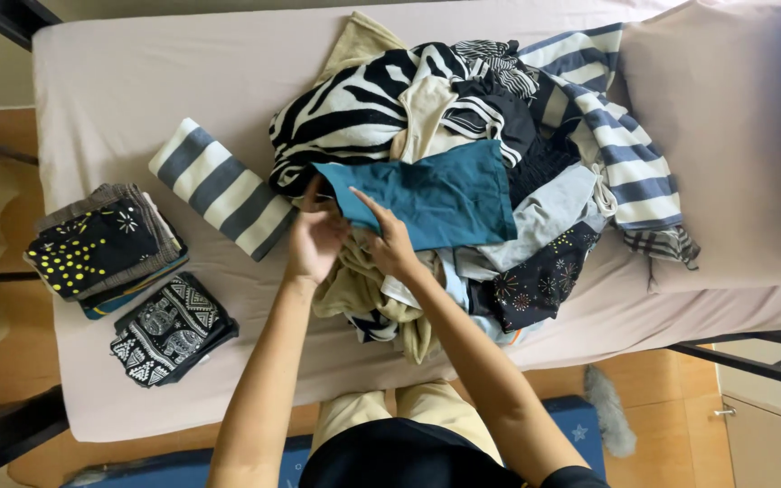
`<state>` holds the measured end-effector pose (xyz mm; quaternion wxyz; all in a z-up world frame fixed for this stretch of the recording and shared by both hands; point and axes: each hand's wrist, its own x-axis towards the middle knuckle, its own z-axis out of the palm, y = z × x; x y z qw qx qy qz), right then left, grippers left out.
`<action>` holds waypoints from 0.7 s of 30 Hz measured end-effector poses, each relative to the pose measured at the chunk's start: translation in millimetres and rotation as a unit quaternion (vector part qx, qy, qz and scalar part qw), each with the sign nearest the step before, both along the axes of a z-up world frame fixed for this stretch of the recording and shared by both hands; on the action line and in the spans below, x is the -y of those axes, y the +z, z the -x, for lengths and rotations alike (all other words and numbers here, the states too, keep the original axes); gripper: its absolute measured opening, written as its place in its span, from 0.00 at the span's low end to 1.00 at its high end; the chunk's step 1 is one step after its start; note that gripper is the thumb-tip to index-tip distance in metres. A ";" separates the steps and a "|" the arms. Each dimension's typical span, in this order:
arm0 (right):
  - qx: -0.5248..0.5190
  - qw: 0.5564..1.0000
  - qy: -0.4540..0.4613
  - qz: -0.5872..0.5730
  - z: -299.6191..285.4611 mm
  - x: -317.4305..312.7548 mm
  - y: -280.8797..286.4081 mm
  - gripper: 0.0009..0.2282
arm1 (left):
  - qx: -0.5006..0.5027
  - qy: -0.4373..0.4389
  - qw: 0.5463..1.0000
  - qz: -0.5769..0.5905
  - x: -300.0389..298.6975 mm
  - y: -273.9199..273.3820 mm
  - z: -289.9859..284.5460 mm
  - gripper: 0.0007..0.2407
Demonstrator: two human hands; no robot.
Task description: The person folds various pieces of clothing, including shorts and shirts, on a bed. They pick up each item, smooth it out, fold it into a neat rectangle, and place it on a growing stack of folded clothes.
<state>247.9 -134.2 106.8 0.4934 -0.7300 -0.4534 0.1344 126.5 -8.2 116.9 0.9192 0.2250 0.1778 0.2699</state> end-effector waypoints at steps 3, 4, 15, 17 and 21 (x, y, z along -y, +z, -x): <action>-0.372 0.899 0.013 0.229 -18.6 8.1 2.5 0.15 | -0.048 0.073 0.994 -0.065 -17.7 9.9 19.0 0.37; -0.370 0.900 0.014 0.231 -29.1 11.1 4.4 0.15 | -0.047 0.075 0.994 -0.064 -16.1 3.7 19.3 0.37; -0.226 0.963 0.053 0.140 -184.4 -22.4 90.8 0.09 | -0.212 0.012 0.858 -0.467 -78.7 71.0 -69.5 0.12; -0.212 0.975 0.014 0.057 -201.1 -41.7 137.6 0.08 | -0.193 0.057 0.841 -0.503 -96.3 105.2 -103.4 0.10; -0.137 0.977 0.009 -0.161 -210.6 -46.4 218.0 0.04 | -0.084 0.139 0.830 -0.534 -99.0 201.0 -133.1 0.07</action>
